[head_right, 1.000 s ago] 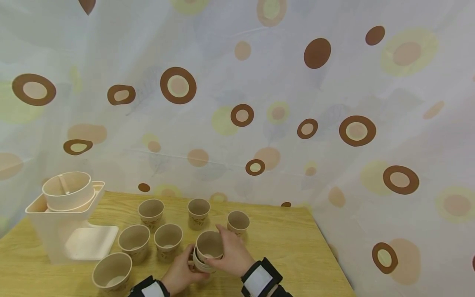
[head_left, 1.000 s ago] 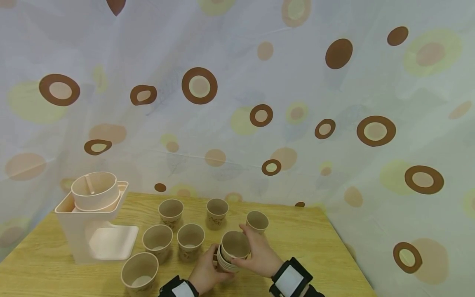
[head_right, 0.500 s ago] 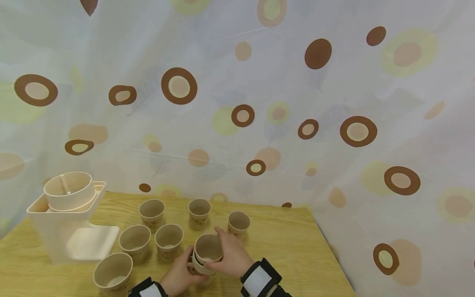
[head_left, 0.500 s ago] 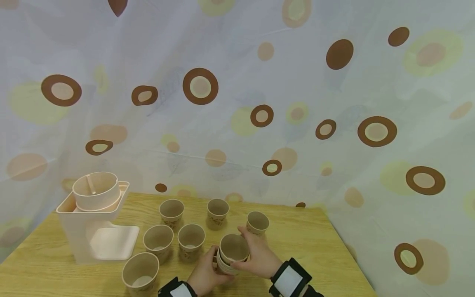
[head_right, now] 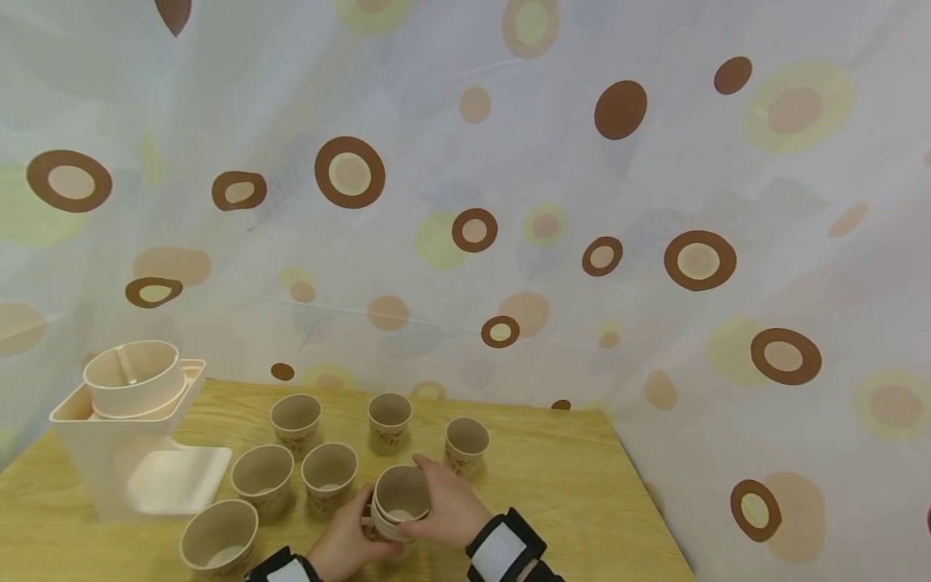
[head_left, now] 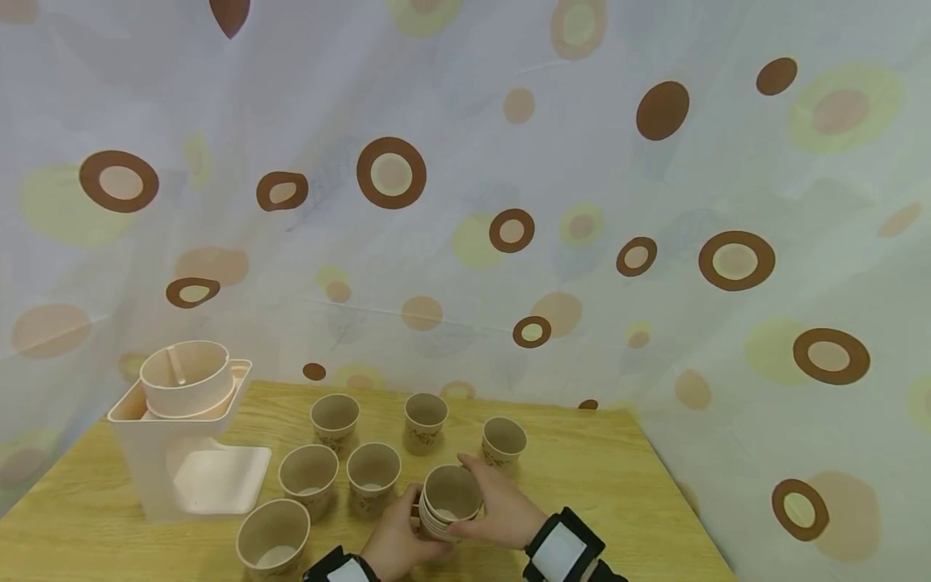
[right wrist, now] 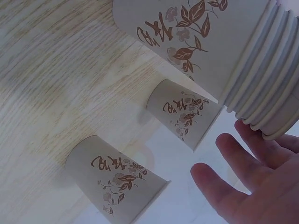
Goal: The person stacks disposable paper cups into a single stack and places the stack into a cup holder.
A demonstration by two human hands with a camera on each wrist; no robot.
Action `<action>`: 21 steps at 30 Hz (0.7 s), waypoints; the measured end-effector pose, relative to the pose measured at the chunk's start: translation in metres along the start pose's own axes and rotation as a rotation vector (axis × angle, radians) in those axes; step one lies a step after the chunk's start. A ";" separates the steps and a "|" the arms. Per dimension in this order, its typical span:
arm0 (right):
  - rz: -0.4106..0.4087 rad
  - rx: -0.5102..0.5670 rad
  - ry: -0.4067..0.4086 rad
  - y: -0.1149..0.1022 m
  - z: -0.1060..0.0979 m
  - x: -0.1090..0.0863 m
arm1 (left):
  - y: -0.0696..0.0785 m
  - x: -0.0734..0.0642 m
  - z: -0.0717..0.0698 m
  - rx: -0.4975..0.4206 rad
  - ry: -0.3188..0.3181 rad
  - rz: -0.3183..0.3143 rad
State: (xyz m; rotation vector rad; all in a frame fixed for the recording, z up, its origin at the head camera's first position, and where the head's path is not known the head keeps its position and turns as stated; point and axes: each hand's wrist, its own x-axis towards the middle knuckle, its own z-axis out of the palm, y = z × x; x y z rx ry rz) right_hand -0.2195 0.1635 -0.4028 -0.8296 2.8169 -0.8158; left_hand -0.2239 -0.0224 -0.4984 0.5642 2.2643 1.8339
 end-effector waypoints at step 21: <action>0.066 0.115 -0.031 0.008 -0.008 0.005 | -0.004 0.005 0.001 0.032 0.040 0.010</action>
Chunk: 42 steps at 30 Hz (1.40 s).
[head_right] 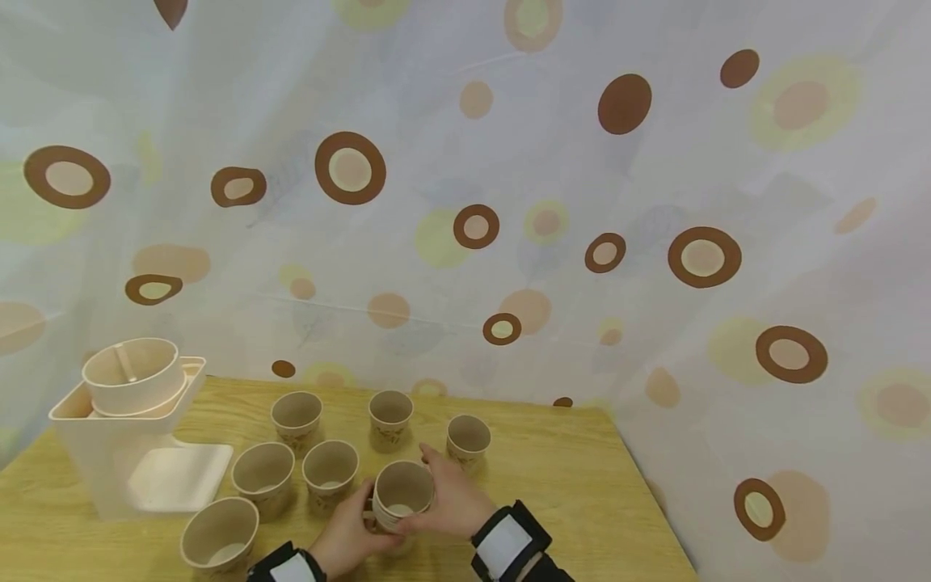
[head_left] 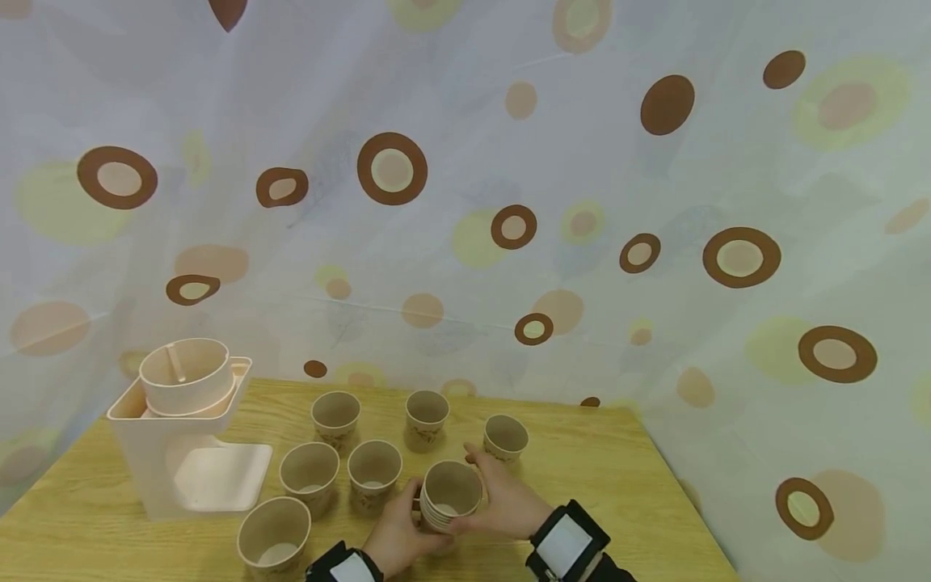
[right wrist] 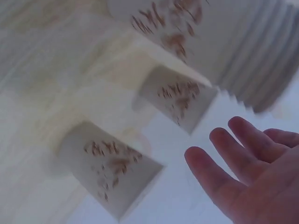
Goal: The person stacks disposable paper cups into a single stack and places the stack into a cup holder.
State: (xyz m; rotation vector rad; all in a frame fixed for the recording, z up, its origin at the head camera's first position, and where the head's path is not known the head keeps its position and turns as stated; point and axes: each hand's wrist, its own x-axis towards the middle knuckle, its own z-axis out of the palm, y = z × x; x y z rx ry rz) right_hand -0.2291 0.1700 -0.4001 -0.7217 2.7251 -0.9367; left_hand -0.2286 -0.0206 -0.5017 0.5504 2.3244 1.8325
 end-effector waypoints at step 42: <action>0.379 0.132 0.470 0.076 -0.009 0.031 | 0.002 -0.001 0.001 0.038 0.032 -0.020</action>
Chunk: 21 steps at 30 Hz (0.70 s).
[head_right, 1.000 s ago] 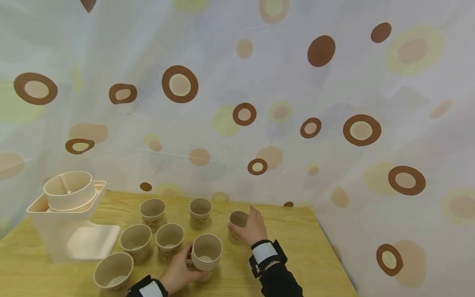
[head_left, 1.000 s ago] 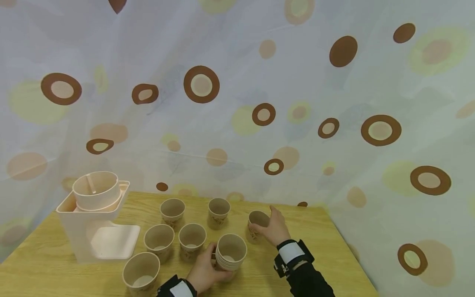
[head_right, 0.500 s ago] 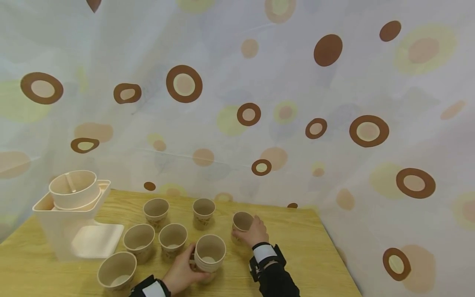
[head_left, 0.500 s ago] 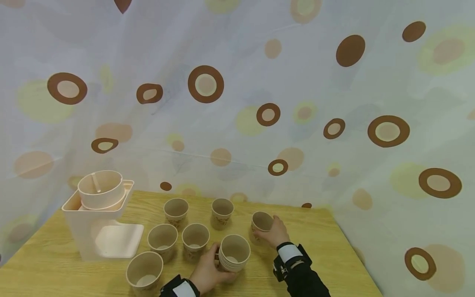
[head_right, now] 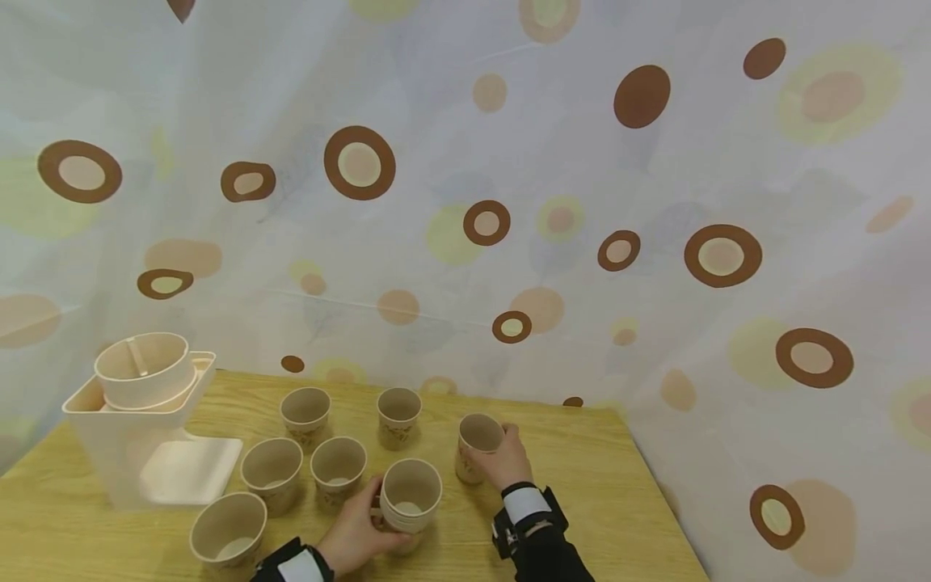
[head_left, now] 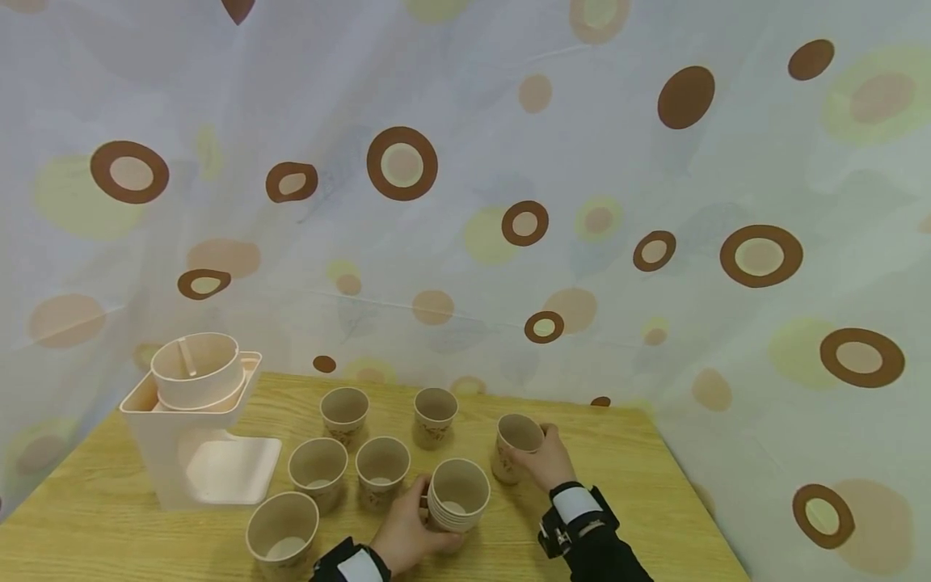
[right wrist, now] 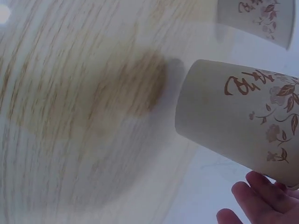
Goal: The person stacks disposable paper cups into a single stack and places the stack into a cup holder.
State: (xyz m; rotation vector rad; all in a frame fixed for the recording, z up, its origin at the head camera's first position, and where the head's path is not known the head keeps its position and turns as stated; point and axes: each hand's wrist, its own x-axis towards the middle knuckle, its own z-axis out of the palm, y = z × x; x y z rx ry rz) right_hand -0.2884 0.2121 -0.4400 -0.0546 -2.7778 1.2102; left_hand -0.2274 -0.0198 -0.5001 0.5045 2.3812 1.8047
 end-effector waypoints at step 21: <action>-0.124 0.069 -0.007 -0.036 -0.023 -0.037 | 0.005 -0.002 -0.001 0.006 -0.008 0.004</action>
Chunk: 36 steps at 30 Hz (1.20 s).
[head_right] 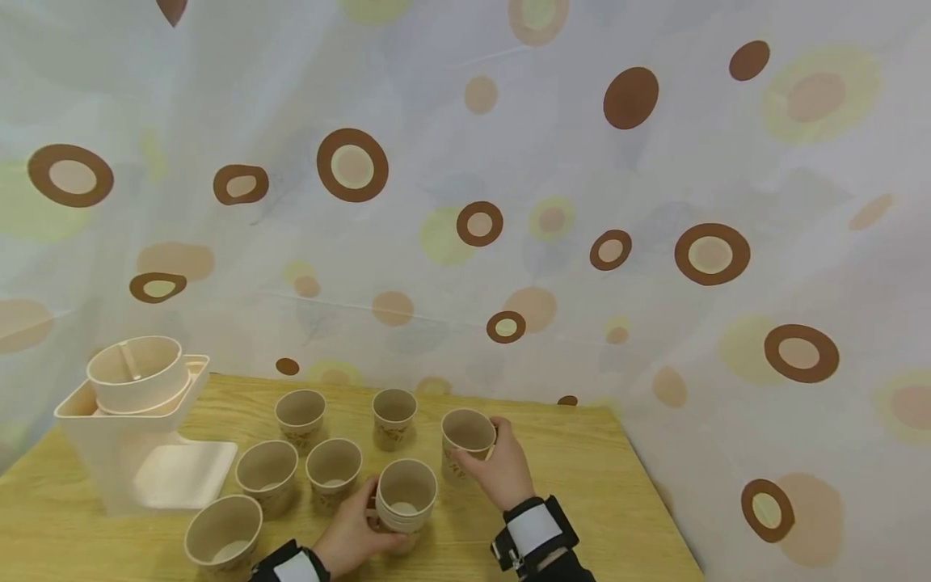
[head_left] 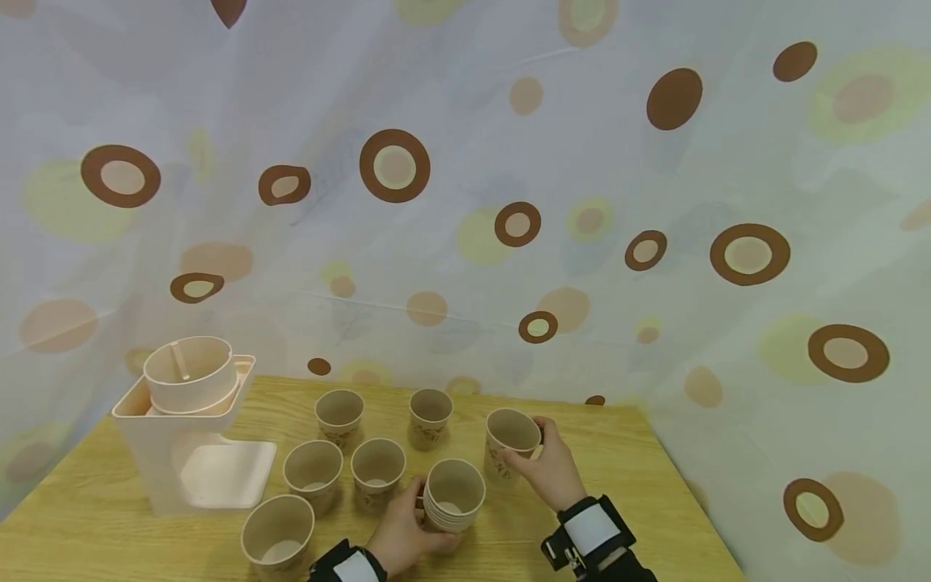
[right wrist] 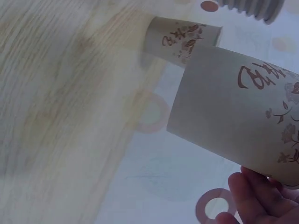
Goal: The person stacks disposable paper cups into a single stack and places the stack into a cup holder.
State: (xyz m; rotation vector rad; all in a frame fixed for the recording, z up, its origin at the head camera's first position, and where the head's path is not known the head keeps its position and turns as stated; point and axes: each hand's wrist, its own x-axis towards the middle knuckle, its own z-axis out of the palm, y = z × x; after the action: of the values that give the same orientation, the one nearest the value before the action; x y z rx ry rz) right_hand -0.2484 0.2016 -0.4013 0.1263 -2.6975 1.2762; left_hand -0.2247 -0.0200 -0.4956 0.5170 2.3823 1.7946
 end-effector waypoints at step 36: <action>-0.149 0.041 0.024 -0.043 0.001 -0.026 | -0.003 0.001 -0.001 -0.035 -0.014 0.007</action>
State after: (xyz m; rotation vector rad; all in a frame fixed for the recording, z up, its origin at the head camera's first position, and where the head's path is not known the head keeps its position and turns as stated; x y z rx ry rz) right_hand -0.2167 0.1740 -0.3733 0.3085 -2.5875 1.2808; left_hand -0.2266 -0.0213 -0.4978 0.5324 2.3383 1.8254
